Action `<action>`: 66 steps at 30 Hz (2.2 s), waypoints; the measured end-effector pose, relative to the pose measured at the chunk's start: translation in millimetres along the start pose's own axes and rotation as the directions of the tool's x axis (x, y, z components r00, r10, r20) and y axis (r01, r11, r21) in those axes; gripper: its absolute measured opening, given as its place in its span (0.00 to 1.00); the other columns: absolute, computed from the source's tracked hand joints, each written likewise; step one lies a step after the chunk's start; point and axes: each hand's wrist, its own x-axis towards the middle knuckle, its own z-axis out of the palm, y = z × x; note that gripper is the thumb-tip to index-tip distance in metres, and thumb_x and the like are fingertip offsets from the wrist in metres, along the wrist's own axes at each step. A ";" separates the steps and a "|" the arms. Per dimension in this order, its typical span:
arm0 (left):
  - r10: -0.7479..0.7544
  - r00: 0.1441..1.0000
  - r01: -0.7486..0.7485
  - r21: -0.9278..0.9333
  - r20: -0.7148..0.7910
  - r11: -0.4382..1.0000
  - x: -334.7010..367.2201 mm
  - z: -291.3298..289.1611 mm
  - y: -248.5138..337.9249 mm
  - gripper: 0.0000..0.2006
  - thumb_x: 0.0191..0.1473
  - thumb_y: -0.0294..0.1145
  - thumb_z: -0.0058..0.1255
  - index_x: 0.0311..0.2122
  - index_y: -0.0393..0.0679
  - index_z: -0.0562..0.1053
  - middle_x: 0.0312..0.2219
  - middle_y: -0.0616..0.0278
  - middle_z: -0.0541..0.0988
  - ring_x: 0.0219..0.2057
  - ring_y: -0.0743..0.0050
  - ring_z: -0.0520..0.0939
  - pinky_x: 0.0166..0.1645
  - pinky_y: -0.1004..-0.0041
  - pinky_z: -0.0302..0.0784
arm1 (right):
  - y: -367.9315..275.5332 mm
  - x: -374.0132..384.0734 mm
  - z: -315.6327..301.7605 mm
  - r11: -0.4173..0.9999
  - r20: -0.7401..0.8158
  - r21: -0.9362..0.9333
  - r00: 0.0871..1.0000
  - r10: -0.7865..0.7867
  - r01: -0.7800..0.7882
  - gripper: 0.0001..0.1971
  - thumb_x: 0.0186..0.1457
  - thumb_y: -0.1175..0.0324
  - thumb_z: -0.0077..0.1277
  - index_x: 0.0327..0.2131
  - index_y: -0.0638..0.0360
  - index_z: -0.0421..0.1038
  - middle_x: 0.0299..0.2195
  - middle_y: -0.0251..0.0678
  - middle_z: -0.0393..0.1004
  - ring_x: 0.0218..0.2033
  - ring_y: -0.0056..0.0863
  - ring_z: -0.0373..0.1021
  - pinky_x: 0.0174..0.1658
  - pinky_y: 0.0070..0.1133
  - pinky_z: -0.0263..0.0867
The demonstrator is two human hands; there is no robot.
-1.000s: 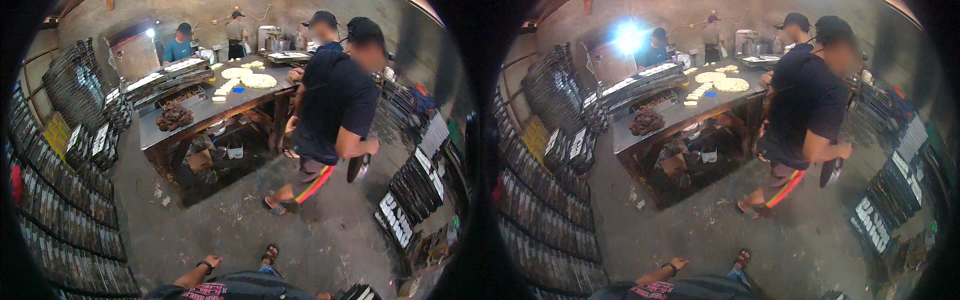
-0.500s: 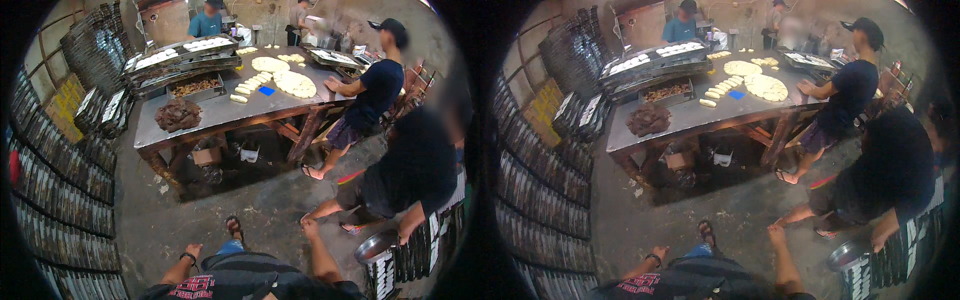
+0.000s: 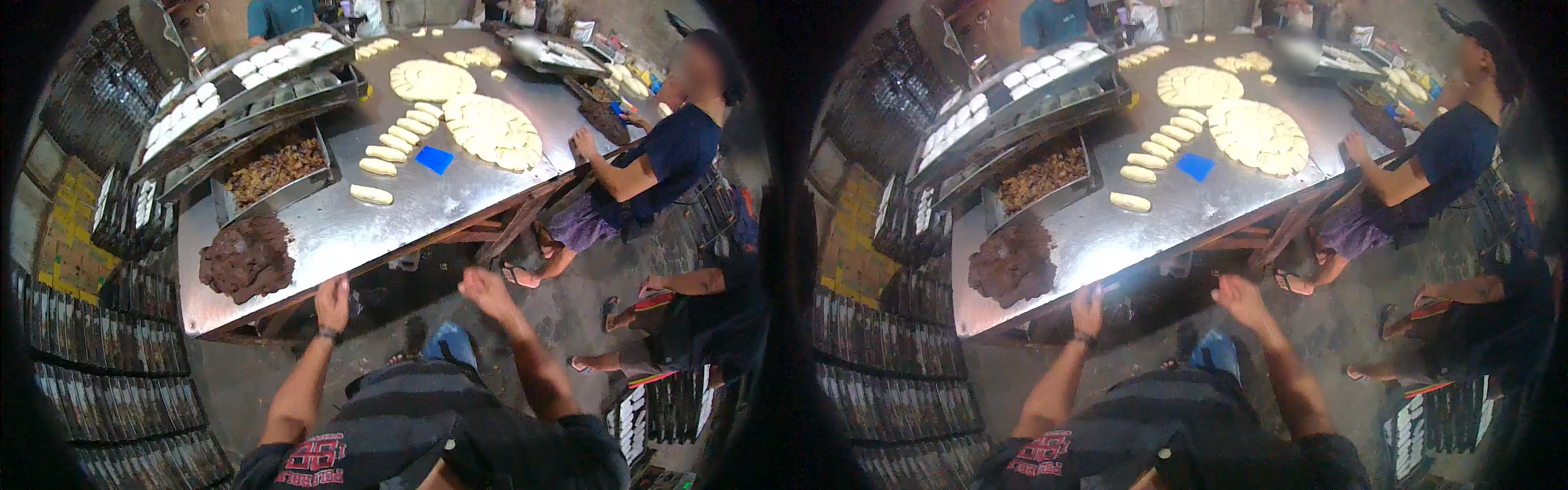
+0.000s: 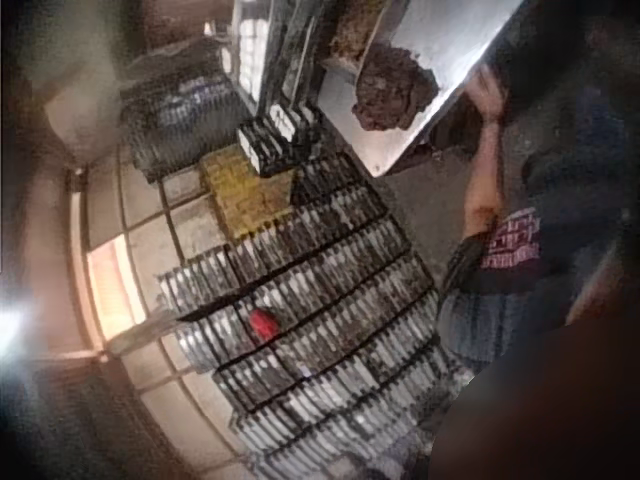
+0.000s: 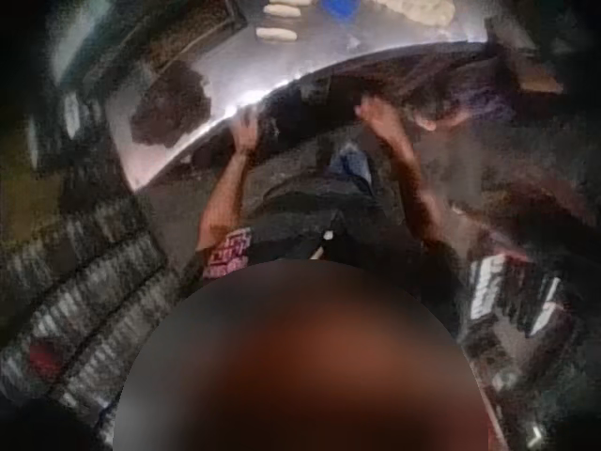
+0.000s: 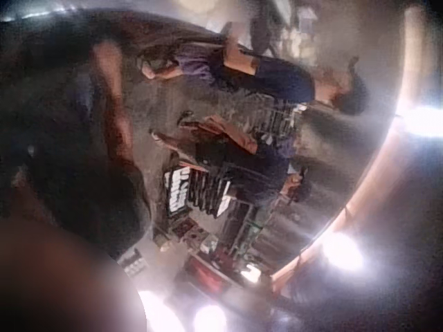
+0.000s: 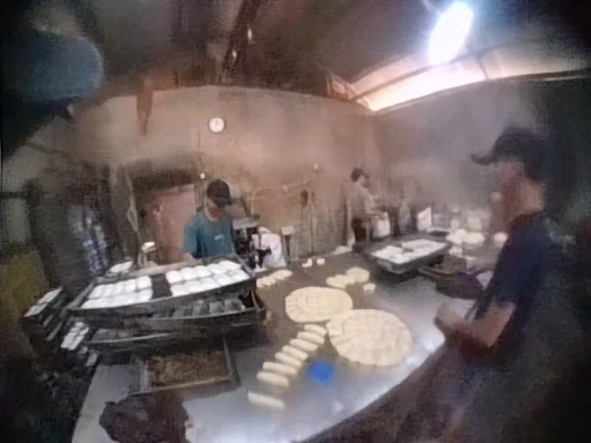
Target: The person flattens dough pieces, adds a dark filling, rolls them into logs, and places them into paper liners on a tray. They repeat this process continuously while coworkers work nearby.
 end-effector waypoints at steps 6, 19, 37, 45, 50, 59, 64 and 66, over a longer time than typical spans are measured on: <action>-0.120 0.979 0.156 0.230 -0.162 0.961 100.3 76.7 26.3 0.24 0.51 0.41 0.53 0.50 0.38 0.70 0.53 0.52 0.71 0.60 0.44 0.64 0.63 0.46 0.51 | -86.3 195.7 -39.3 0.847 -0.045 -0.335 0.891 -0.451 0.412 0.33 0.43 0.58 0.66 0.50 0.67 0.68 0.49 0.53 0.69 0.51 0.49 0.66 0.55 0.34 0.61; -0.206 0.945 0.317 0.568 -0.252 0.760 96.6 98.5 60.8 0.24 0.53 0.40 0.47 0.54 0.42 0.68 0.57 0.54 0.66 0.62 0.49 0.61 0.65 0.45 0.49 | -117.2 402.2 -63.4 0.342 0.816 -0.372 0.480 -0.322 0.863 0.44 0.28 0.60 0.70 0.54 0.59 0.65 0.54 0.50 0.65 0.56 0.47 0.62 0.59 0.36 0.60; -0.225 0.906 0.397 0.532 -0.359 0.748 125.8 92.1 68.6 0.20 0.50 0.30 0.46 0.51 0.42 0.71 0.55 0.54 0.69 0.57 0.54 0.67 0.58 0.57 0.61 | -217.5 342.0 17.8 0.304 0.870 0.277 -0.104 -0.482 0.911 0.08 0.53 0.71 0.51 0.38 0.53 0.69 0.29 0.45 0.75 0.33 0.44 0.72 0.36 0.36 0.68; -0.119 0.888 0.347 0.475 -0.445 0.809 118.2 94.4 61.6 0.17 0.49 0.25 0.45 0.46 0.39 0.72 0.51 0.52 0.72 0.55 0.52 0.70 0.57 0.58 0.63 | -213.2 332.3 55.7 0.128 0.899 0.247 -0.178 -0.401 0.961 0.10 0.48 0.73 0.52 0.37 0.53 0.71 0.28 0.41 0.75 0.33 0.42 0.73 0.35 0.37 0.69; -0.144 0.890 0.368 0.494 -0.432 0.788 117.2 93.4 61.5 0.17 0.50 0.27 0.45 0.47 0.39 0.73 0.52 0.55 0.73 0.55 0.57 0.69 0.58 0.61 0.64 | -220.0 337.9 69.9 0.123 0.913 0.239 -0.180 -0.367 0.963 0.15 0.44 0.74 0.54 0.38 0.54 0.70 0.29 0.41 0.75 0.34 0.43 0.72 0.36 0.36 0.69; -0.177 0.887 0.391 0.490 -0.426 0.779 120.5 93.5 59.8 0.17 0.49 0.24 0.44 0.45 0.39 0.73 0.51 0.56 0.73 0.55 0.56 0.70 0.57 0.59 0.64 | -222.2 358.8 100.3 0.137 0.900 0.227 -0.154 -0.407 0.964 0.14 0.46 0.71 0.55 0.39 0.52 0.69 0.30 0.42 0.75 0.35 0.44 0.72 0.36 0.37 0.68; -0.155 0.894 0.377 0.518 -0.421 0.768 122.6 95.0 56.2 0.17 0.47 0.24 0.45 0.45 0.40 0.73 0.51 0.56 0.73 0.55 0.55 0.71 0.58 0.59 0.63 | -243.8 373.4 113.2 0.109 0.958 0.088 -0.054 -0.281 0.990 0.15 0.45 0.76 0.54 0.39 0.53 0.70 0.30 0.43 0.75 0.35 0.48 0.72 0.36 0.36 0.68; -0.164 0.895 0.379 0.516 -0.414 0.768 123.1 95.5 54.9 0.17 0.47 0.24 0.46 0.45 0.41 0.73 0.51 0.57 0.73 0.55 0.55 0.70 0.58 0.58 0.63 | -257.7 385.1 103.1 0.167 0.818 0.216 -0.085 -0.569 0.962 0.14 0.46 0.74 0.54 0.39 0.52 0.70 0.30 0.43 0.76 0.34 0.48 0.73 0.35 0.36 0.68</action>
